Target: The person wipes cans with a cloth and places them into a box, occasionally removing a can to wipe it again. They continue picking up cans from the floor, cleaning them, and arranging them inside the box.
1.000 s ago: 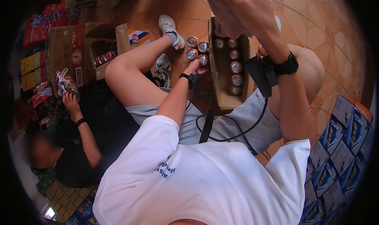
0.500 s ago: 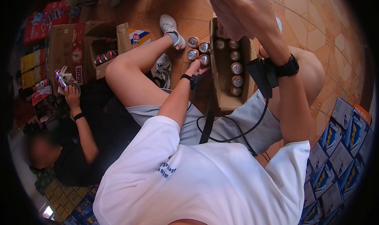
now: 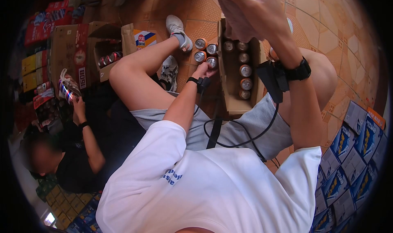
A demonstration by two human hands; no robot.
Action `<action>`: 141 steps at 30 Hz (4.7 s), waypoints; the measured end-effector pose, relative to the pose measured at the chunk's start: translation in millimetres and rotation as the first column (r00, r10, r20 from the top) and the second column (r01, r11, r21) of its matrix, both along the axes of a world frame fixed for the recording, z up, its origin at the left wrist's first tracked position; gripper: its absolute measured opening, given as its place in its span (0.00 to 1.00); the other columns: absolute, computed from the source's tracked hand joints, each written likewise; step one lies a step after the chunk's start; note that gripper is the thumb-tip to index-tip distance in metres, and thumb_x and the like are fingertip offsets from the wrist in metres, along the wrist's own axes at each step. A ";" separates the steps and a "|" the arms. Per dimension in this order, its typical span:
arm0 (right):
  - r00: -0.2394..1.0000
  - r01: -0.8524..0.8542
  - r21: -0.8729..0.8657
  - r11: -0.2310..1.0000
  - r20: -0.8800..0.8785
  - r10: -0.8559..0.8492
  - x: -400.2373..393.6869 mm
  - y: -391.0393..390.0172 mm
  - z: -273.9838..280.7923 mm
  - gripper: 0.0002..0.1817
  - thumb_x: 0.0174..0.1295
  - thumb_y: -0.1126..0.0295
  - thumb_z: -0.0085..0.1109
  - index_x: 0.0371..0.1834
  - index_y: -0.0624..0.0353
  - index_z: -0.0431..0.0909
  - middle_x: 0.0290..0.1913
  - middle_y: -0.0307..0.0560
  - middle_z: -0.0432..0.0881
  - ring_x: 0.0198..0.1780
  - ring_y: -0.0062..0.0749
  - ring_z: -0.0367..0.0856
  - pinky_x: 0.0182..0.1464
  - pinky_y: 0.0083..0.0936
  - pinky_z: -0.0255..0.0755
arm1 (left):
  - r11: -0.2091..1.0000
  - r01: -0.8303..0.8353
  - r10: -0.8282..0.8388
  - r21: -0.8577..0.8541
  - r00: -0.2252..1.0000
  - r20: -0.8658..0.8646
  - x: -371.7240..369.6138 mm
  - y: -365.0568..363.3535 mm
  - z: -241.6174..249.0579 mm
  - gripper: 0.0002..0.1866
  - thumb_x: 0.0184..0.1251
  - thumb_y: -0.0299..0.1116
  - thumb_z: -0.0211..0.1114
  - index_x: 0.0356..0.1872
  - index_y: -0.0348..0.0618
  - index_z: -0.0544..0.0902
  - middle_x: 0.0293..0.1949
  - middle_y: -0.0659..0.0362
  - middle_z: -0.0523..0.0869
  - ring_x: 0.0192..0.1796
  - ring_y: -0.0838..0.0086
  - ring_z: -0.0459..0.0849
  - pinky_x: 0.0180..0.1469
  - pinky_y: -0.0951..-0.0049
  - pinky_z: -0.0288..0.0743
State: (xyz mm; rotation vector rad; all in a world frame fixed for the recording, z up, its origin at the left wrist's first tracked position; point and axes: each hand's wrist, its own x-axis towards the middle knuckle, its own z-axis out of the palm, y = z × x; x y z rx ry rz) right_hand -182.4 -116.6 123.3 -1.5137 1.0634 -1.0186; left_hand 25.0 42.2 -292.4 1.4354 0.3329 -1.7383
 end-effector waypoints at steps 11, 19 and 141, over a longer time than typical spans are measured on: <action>0.999 -0.004 0.139 0.990 -0.037 0.010 -7.3 -4.1 -16.6 0.28 0.68 0.51 0.69 0.58 0.65 0.81 0.45 0.45 0.86 0.44 0.25 0.83 0.49 0.24 0.78 | 0.797 0.585 -0.603 0.147 0.776 0.184 6.2 23.8 -31.6 0.27 0.56 0.43 0.68 0.57 0.42 0.85 0.53 0.49 0.86 0.51 0.54 0.86 0.53 0.44 0.78; 0.993 -0.013 0.182 0.983 -0.115 0.034 -11.3 -8.8 -19.1 0.29 0.68 0.50 0.67 0.58 0.67 0.80 0.47 0.46 0.86 0.48 0.24 0.83 0.51 0.23 0.77 | -0.464 0.722 -0.750 0.514 -0.628 0.206 -44.7 -3.8 98.4 0.21 0.59 0.45 0.73 0.54 0.54 0.91 0.56 0.58 0.91 0.58 0.60 0.89 0.51 0.42 0.83; 0.953 -0.056 0.165 0.985 0.302 0.004 70.1 28.8 -34.8 0.29 0.74 0.47 0.55 0.55 0.67 0.81 0.44 0.56 0.88 0.48 0.37 0.87 0.54 0.33 0.78 | 0.607 0.081 0.235 -0.791 0.932 0.276 22.0 -139.0 406.3 0.20 0.76 0.52 0.57 0.50 0.44 0.81 0.40 0.60 0.85 0.42 0.73 0.87 0.49 0.73 0.81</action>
